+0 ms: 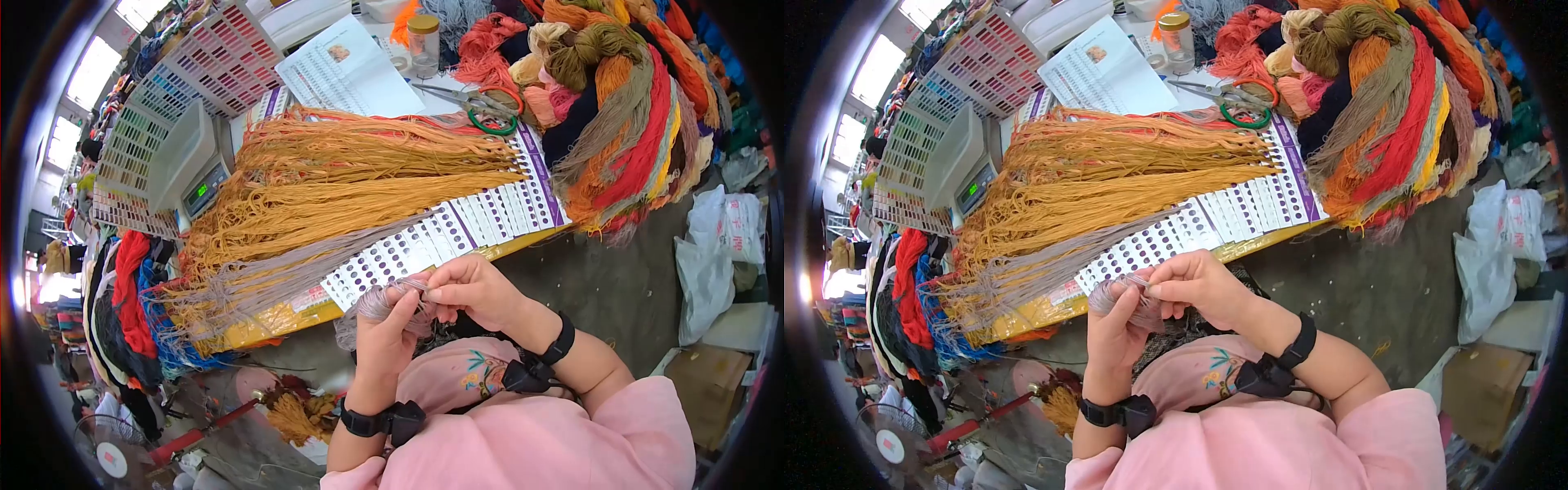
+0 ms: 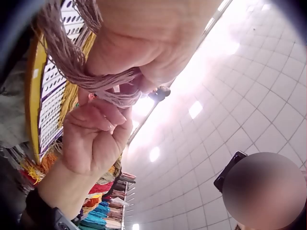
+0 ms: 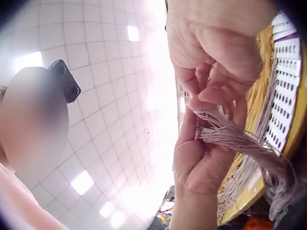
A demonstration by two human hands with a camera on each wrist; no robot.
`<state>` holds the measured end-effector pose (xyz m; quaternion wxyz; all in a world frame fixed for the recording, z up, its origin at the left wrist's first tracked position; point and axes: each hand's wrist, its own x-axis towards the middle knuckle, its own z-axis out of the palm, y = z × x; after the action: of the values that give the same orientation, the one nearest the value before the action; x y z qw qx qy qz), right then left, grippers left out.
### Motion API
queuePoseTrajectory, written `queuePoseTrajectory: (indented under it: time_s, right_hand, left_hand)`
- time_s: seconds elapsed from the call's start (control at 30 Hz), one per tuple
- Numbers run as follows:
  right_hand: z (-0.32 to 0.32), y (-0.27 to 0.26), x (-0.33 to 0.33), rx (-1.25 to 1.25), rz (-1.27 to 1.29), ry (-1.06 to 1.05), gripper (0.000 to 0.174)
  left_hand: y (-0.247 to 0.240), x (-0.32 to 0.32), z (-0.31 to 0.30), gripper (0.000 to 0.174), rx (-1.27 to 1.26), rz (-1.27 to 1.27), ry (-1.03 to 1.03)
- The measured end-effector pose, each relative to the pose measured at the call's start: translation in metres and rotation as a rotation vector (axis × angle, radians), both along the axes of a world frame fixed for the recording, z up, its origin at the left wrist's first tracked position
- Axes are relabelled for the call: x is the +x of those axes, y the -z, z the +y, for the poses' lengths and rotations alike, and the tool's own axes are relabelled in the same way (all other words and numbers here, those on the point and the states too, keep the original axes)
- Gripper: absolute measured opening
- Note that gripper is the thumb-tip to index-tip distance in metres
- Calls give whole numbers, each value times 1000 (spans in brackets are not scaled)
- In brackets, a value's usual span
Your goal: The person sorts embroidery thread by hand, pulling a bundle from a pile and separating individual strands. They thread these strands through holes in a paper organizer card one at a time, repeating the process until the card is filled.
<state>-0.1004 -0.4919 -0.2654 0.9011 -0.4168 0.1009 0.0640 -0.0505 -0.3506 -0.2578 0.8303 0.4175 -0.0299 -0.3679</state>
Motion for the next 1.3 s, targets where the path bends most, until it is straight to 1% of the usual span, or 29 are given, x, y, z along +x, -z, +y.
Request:
queuePoseTrajectory:
  time_s: [0.07, 0.17, 0.27, 0.37, 0.47, 0.57, 0.63, 0.77, 0.83, 0.87, 0.97, 1.07, 1.17, 1.3]
  right_hand:
    - [-2, 0, 0, 8, -3, -1, 9]
    - [-6, -1, 0, 24, 5, -14, 11]
    - [-9, -1, -2, 22, 5, -26, 13]
    - [-10, -1, -2, 9, 1, -35, 14]
    - [-11, -2, -2, 6, -14, -43, 14]
    - [-11, 1, -2, 24, -30, -40, 14]
    - [-12, -1, -2, 15, -14, -39, 13]
    - [-12, -3, -3, -75, 22, -51, 11]
    - [-12, -3, -2, -121, 14, -67, 10]
    - [-12, -3, -3, -120, 18, -60, 10]
    - [-11, -2, -3, -112, 27, -41, 10]
    - [-10, -2, -4, -97, 27, -32, 10]
    - [-10, -1, -4, -95, 25, -28, 10]
    - [-10, 1, -4, -82, 26, -20, 8]
  left_hand:
    - [4, 2, -1, 19, 14, 6, 18]
    - [1, 1, -5, 19, 12, 33, -36]
    - [3, 0, -8, 14, -27, 97, -61]
    - [3, -1, -13, 11, -41, 20, -67]
    - [7, 1, -15, 10, -5, 36, -68]
    - [5, 2, -15, 10, -12, 85, -18]
    - [5, 1, -17, 10, -10, 81, -28]
    - [1, -2, -20, 11, 22, 80, -79]
    - [1, -3, -20, 11, -30, 66, -46]
    - [0, -2, -19, 11, -56, 58, -29]
    - [9, -1, -16, 11, -31, 86, -22]
    - [5, -5, -17, 11, 26, 90, -103]
    - [4, -6, -16, 11, 34, 0, -76]
    - [7, -5, -17, 10, 24, 38, -70]
